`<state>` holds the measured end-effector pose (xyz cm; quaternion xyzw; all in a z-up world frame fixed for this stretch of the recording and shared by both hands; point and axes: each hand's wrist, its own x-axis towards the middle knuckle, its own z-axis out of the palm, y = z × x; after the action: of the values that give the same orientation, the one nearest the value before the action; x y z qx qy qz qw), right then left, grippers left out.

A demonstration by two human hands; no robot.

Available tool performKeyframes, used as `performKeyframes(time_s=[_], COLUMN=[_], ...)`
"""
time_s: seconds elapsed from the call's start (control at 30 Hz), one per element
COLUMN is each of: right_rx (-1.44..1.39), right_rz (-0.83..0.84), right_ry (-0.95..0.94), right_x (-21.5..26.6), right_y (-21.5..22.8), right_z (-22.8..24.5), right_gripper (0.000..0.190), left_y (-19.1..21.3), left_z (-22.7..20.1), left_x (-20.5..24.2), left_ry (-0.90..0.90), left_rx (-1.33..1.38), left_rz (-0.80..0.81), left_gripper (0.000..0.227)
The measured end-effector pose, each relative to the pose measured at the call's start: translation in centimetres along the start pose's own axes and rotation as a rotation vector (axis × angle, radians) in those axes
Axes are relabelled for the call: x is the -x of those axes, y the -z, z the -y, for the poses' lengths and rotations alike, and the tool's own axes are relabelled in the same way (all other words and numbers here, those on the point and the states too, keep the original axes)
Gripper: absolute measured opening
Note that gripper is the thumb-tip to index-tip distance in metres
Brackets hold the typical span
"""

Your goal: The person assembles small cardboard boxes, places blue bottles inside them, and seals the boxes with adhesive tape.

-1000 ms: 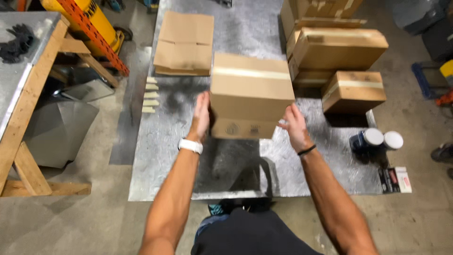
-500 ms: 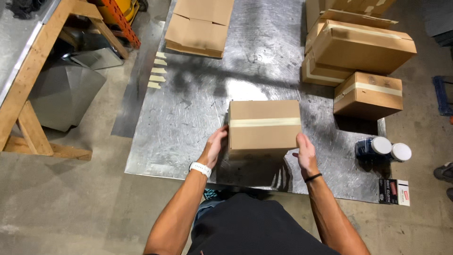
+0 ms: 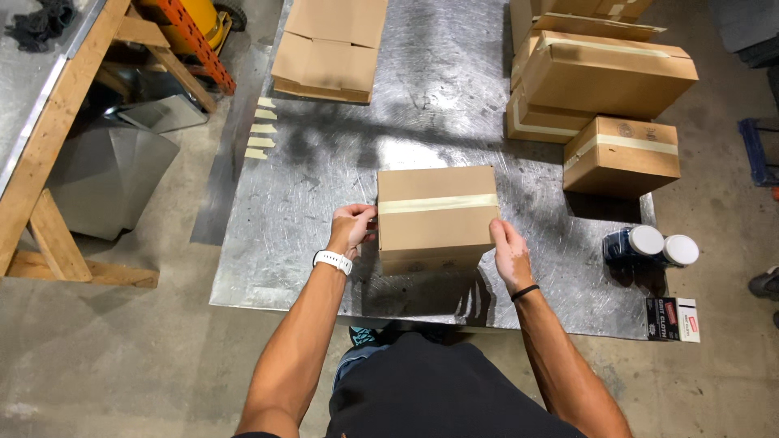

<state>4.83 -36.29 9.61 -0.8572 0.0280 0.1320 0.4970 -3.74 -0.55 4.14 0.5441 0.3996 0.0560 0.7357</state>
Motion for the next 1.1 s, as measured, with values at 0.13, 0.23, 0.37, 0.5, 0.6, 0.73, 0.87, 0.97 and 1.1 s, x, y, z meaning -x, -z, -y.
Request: performKeyframes(time_s=[0.13, 0.23, 0.37, 0.5, 0.6, 0.73, 0.87, 0.97, 1.1], right_rx=[0.092, 0.124, 0.204, 0.338, 0.629, 0.708, 0.775, 0.746, 0.736], right_rz=[0.019, 0.008, -0.067, -0.322, -0.304, -0.032, -0.123, -0.101, -0.123], right_ry=[0.074, 0.096, 0.145, 0.407, 0.894, 1.042, 1.003, 0.866, 0.786], right_x=[3.0, 2.7, 2.0, 6.3, 5.7, 5.0, 4.8, 5.1, -0.5], right_y=[0.6, 0.4, 0.5, -1.3, -6.3, -12.3, -14.5, -13.4, -18.3], right_z=[4.6, 4.4, 3.6, 10.8, 11.0, 12.0, 12.3, 14.4, 12.3], right_gripper=[0.056, 0.057, 0.058, 0.075, 0.05, 0.026, 0.032, 0.046, 0.022], left_y=[0.2, 0.5, 0.9, 0.8, -0.2, -1.5, -0.8, -1.0, -2.1], left_z=[-0.6, -1.6, -7.2, -7.3, -7.8, -7.8, -6.7, -6.3, -7.1], left_x=[-0.3, 0.1, 5.3, 6.1, 7.1, 5.7, 4.0, 4.1, 5.8], left_ry=[-0.074, -0.063, -0.061, -0.22, -0.555, -0.568, -0.55, -0.595, -0.619], left_rx=[-0.111, -0.066, 0.01, -0.253, -0.563, -0.564, -0.545, -0.56, -0.602], left_rz=[0.041, 0.075, 0.104, -0.006, -0.022, 0.01, 0.004, 0.011, 0.008], left_gripper=[0.028, 0.03, 0.043, 0.04, 0.036, 0.036, 0.037, 0.03, 0.027])
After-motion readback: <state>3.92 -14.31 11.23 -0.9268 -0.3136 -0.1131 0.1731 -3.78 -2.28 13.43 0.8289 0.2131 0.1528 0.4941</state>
